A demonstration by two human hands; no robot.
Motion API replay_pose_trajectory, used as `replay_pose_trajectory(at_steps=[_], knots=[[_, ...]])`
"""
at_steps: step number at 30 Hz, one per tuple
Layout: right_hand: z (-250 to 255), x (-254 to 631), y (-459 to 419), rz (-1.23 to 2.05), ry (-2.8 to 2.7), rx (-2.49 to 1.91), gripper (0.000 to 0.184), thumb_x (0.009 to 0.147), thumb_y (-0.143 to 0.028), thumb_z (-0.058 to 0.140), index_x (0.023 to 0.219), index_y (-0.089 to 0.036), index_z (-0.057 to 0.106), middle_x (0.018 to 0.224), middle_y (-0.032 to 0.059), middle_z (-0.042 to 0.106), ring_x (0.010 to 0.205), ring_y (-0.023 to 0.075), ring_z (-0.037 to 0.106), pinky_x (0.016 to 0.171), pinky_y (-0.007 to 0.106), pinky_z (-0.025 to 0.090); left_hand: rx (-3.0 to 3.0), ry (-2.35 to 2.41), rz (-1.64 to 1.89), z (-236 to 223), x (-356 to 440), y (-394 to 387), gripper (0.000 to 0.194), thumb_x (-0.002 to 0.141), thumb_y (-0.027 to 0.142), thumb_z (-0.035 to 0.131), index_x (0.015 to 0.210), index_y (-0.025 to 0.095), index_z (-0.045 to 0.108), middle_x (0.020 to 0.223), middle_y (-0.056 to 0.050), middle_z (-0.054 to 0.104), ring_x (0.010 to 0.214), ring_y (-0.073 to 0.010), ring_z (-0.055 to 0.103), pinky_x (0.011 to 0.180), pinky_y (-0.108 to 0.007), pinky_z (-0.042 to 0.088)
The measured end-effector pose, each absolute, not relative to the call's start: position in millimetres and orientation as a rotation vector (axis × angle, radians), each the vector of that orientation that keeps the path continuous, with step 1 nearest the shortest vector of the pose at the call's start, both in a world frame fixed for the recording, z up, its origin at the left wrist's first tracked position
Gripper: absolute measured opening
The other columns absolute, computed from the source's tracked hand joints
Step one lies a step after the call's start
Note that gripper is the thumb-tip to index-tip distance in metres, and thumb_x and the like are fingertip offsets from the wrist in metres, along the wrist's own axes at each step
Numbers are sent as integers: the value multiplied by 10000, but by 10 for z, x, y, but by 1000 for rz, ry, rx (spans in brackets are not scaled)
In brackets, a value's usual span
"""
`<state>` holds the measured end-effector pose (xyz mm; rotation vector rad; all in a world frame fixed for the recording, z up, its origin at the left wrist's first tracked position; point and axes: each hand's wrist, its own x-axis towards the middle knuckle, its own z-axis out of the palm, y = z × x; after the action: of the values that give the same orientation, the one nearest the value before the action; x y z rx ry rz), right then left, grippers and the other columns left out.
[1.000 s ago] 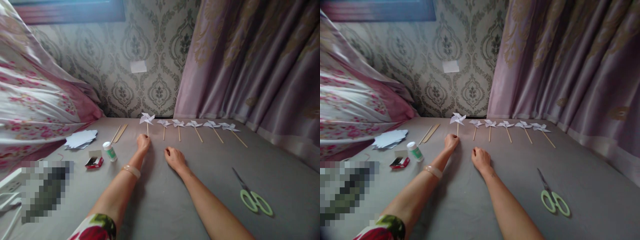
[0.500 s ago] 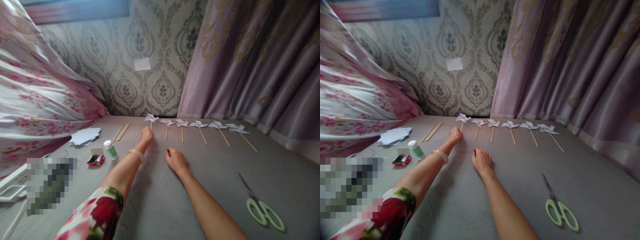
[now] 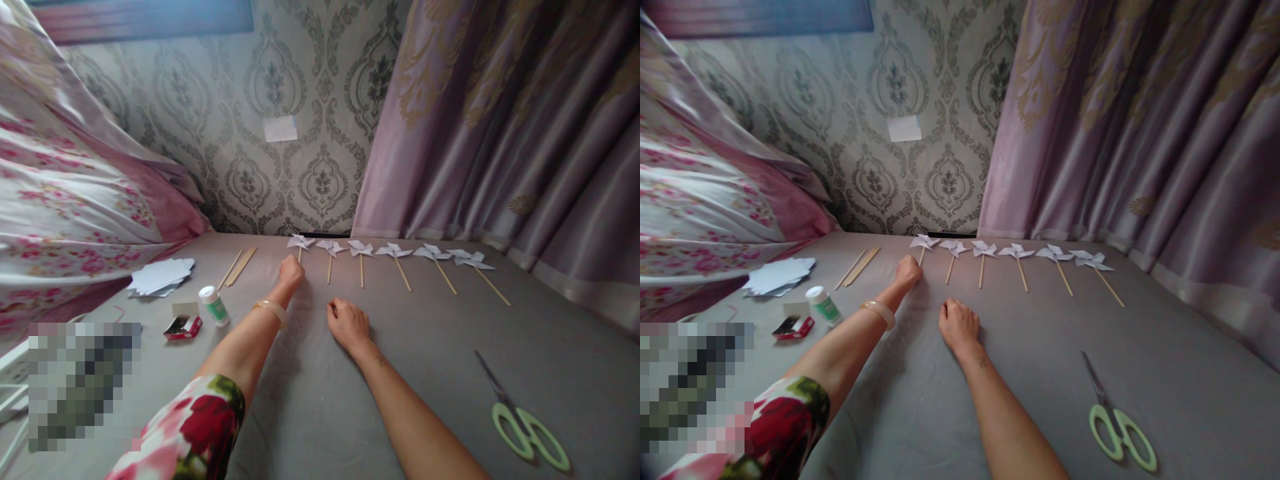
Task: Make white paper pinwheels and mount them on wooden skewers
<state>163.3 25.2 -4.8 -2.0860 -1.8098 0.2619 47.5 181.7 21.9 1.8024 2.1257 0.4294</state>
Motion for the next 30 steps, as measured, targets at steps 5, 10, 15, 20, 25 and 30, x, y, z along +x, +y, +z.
replay_pose_trajectory(at_steps=[5,10,15,20,25,30], knots=[[-53,1632,265,265,-1815,-2086,262,959,-285,405,977,-239,662,1047,60,719,957,198,665,695,259,405,1801,2120,430,205,457,1843,353,882,334,606,1190,166,569,1183,-98,593,1041,-231,603,844,-406,527],[-50,1631,262,257,-1816,-2091,258,958,-289,408,970,-234,661,1036,54,723,948,198,669,679,260,401,1805,2114,441,175,445,1845,337,884,333,603,1175,165,577,1171,-97,600,1034,-228,606,843,-402,527],[-46,1627,261,249,-1818,-2093,254,960,-286,410,963,-237,660,1036,58,722,944,190,671,679,260,401,1816,2103,464,140,439,1838,332,883,334,605,1170,170,580,1166,-94,603,1037,-228,606,842,-399,526],[-59,1625,266,249,-1817,-2090,256,959,-281,407,963,-236,659,1043,57,721,948,195,670,681,262,403,1817,2108,472,122,445,1845,336,884,335,602,1177,172,577,1175,-94,599,1038,-228,605,845,-401,526],[-77,1627,266,240,-1818,-2085,255,960,-281,405,963,-232,655,1042,54,720,954,196,668,681,260,398,1811,2109,470,136,457,1842,341,883,336,603,1180,171,575,1178,-96,597,1042,-231,603,844,-402,526],[-67,1626,265,232,-1821,-2084,250,960,-276,405,945,-234,651,1024,50,723,929,200,675,665,269,392,1801,2108,463,169,467,1830,343,882,335,605,1184,174,573,1180,-95,595,1044,-231,603,844,-401,526]])
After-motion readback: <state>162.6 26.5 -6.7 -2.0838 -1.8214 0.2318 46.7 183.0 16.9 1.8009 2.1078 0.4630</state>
